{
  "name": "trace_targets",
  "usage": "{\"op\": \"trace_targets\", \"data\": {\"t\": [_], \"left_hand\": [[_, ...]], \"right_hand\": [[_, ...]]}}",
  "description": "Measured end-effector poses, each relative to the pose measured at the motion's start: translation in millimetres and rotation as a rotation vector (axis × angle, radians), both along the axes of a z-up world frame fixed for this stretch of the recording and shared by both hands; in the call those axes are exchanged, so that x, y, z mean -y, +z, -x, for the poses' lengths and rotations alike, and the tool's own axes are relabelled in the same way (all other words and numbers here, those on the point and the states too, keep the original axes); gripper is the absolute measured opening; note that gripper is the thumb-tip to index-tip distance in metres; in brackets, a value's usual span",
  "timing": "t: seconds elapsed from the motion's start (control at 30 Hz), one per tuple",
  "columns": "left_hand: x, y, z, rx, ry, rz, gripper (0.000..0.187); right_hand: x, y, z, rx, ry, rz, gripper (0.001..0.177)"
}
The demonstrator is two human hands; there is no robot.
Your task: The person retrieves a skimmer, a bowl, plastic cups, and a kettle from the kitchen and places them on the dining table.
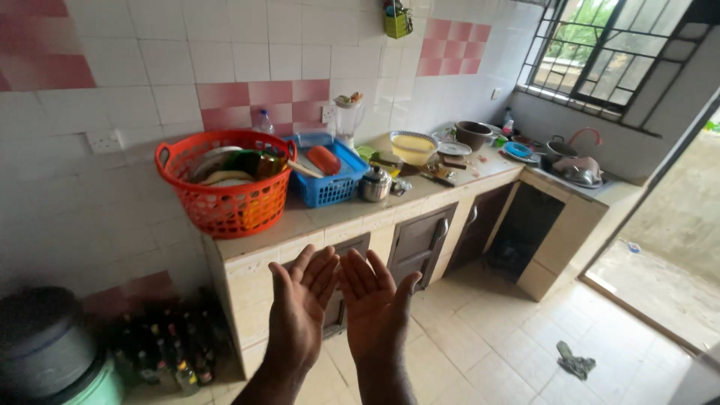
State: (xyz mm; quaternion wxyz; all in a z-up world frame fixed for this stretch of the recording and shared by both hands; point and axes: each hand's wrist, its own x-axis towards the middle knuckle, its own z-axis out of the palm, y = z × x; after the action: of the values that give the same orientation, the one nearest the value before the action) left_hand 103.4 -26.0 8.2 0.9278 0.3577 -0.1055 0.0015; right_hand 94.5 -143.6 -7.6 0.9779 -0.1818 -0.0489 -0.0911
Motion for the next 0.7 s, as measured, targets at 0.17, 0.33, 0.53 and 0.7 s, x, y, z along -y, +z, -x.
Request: {"op": "trace_targets", "data": {"t": [0.17, 0.33, 0.53, 0.7], "left_hand": [[36.3, -21.9, -112.3, -0.056, 0.027, -0.037, 0.094], [84.3, -69.6, -249.2, -0.066, -0.040, -0.027, 0.088], [133.4, -121.0, -411.3, -0.177, -0.089, -0.145, 0.089], [164.7, -167.8, -511.0, -0.351, -0.107, -0.316, 0.086]], "right_hand": [[41.8, -24.9, -112.7, 0.002, 0.012, 0.091, 0.091], [92.3, -57.0, -242.4, -0.062, -0.049, 0.215, 0.090], [155.5, -89.7, -390.0, -0.131, -0.039, 0.305, 0.090], [209.2, -127.1, -504.2, -0.276, -0.046, 0.461, 0.087]]}}
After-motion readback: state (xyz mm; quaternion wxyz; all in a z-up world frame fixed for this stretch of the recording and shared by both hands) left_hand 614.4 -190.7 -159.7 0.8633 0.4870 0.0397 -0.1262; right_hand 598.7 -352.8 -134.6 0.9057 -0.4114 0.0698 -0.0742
